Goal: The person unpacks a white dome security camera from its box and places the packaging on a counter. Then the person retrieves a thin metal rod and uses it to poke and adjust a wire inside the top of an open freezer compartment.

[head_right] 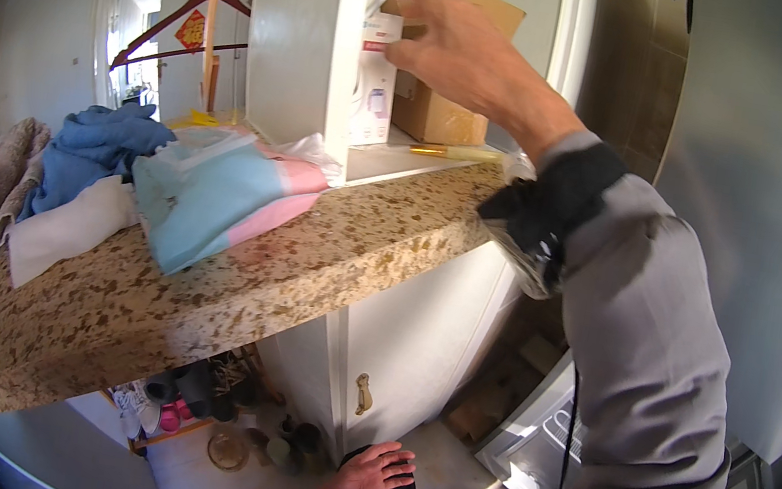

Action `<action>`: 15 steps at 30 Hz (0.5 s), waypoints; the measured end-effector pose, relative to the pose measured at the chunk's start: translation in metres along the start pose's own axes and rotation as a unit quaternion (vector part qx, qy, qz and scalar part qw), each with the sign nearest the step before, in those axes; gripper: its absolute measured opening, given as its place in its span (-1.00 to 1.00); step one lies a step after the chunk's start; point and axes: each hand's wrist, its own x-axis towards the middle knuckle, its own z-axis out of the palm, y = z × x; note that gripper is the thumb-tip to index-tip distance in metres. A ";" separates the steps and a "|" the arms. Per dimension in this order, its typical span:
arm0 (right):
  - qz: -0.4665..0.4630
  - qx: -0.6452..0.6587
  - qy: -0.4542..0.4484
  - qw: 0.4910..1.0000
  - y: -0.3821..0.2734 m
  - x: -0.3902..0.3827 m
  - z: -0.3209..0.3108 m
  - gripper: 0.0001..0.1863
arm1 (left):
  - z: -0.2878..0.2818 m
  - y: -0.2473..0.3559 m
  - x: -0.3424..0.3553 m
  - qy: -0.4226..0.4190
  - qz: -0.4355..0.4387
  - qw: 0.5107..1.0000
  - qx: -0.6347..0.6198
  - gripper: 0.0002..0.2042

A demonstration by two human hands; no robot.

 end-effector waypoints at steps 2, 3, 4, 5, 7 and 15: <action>0.031 -0.010 0.000 0.999 -0.007 -0.009 -0.008 -0.36 | 0.000 -0.001 -0.001 -0.001 0.007 1.000 0.004 -0.45; 0.033 -0.018 -0.011 0.999 -0.012 -0.015 -0.015 -0.40 | 0.000 -0.002 -0.001 -0.017 0.014 1.000 0.001 -0.46; 0.022 0.012 -0.007 1.000 -0.017 -0.022 -0.022 -0.42 | 0.000 -0.003 0.000 -0.012 0.011 1.000 0.000 -0.48; 0.030 0.033 -0.005 0.999 -0.025 -0.030 -0.028 -0.45 | 0.000 -0.003 0.001 -0.010 0.009 1.000 -0.002 -0.49; 0.041 0.077 0.011 0.996 -0.042 -0.049 -0.036 -0.50 | 0.001 -0.003 0.002 -0.009 0.010 1.000 -0.019 -0.52; 0.063 0.128 -0.081 0.986 -0.106 -0.259 -0.051 -0.68 | 0.009 -0.011 -0.013 0.050 0.020 0.998 0.029 -0.50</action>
